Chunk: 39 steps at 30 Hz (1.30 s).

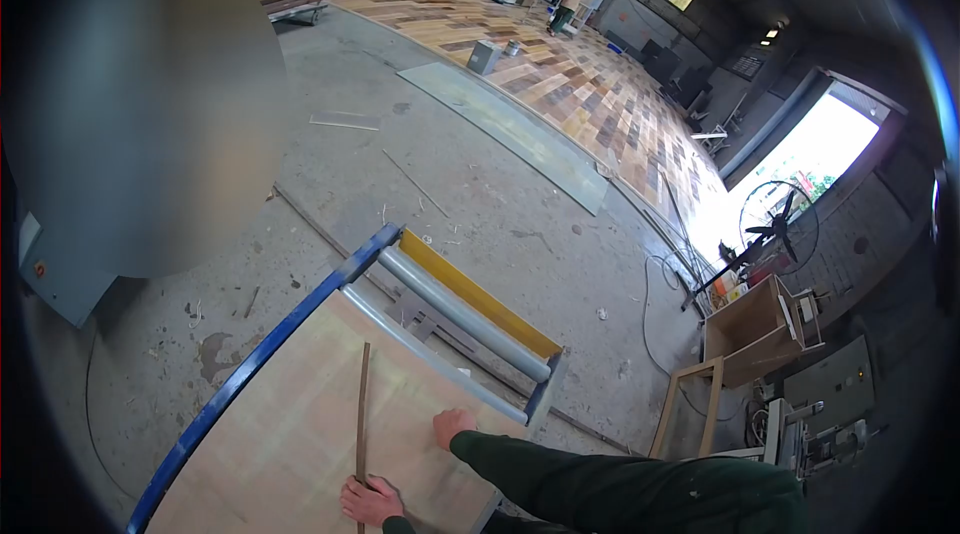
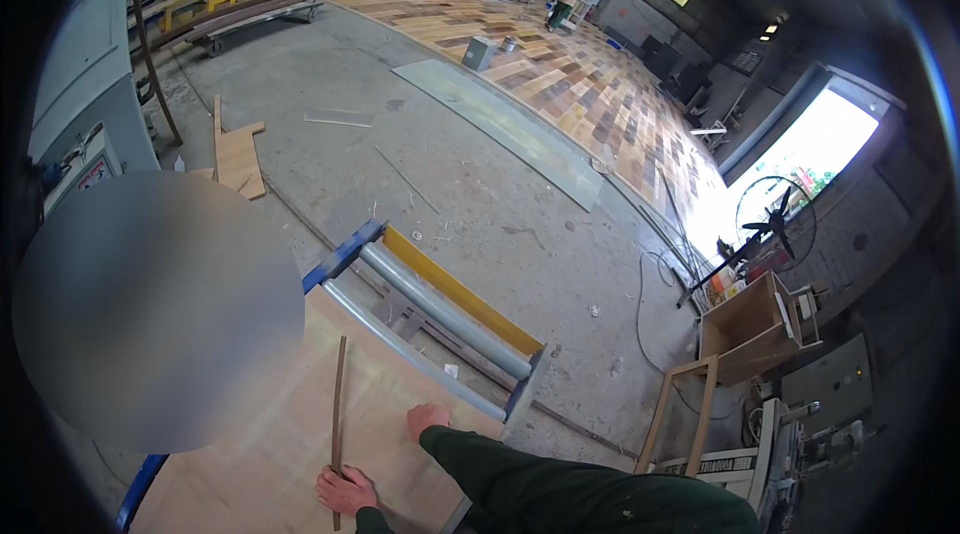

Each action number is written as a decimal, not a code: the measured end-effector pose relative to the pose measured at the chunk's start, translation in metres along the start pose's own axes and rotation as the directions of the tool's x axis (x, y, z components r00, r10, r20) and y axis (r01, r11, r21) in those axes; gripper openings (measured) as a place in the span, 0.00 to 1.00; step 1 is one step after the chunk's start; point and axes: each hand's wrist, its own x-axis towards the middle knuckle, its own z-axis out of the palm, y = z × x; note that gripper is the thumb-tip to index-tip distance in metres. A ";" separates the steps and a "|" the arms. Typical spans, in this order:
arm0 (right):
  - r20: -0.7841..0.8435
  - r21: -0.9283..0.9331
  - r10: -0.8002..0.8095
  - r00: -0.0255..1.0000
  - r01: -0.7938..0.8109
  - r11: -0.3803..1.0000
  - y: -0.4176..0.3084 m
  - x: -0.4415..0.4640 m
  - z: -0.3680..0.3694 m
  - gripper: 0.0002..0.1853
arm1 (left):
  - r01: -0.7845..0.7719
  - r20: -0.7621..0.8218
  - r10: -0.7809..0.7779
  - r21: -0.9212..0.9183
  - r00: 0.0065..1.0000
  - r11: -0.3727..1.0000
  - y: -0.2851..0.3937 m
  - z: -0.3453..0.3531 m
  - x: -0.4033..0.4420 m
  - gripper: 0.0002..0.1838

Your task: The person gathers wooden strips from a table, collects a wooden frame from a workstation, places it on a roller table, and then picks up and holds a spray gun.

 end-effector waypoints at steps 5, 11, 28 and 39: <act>-0.020 0.009 0.037 0.999 -0.037 0.999 0.008 0.002 0.007 0.11 | 0.006 -0.018 -0.006 -0.017 1.000 1.000 0.007 0.002 0.001 0.22; 0.036 0.022 0.086 0.996 -0.087 0.996 0.013 0.003 -0.001 0.13 | 0.038 0.021 -0.037 -0.024 0.999 0.999 0.009 0.003 0.003 0.21; -0.344 0.411 0.029 0.938 0.123 0.903 0.050 -0.034 0.027 0.15 | 0.115 0.163 -0.120 0.042 0.979 0.993 0.030 -0.034 0.023 0.21; -0.096 0.512 0.140 0.986 -0.071 0.856 0.055 -0.020 0.027 0.15 | 0.078 0.065 -0.081 0.043 0.995 0.996 0.032 -0.028 0.016 0.19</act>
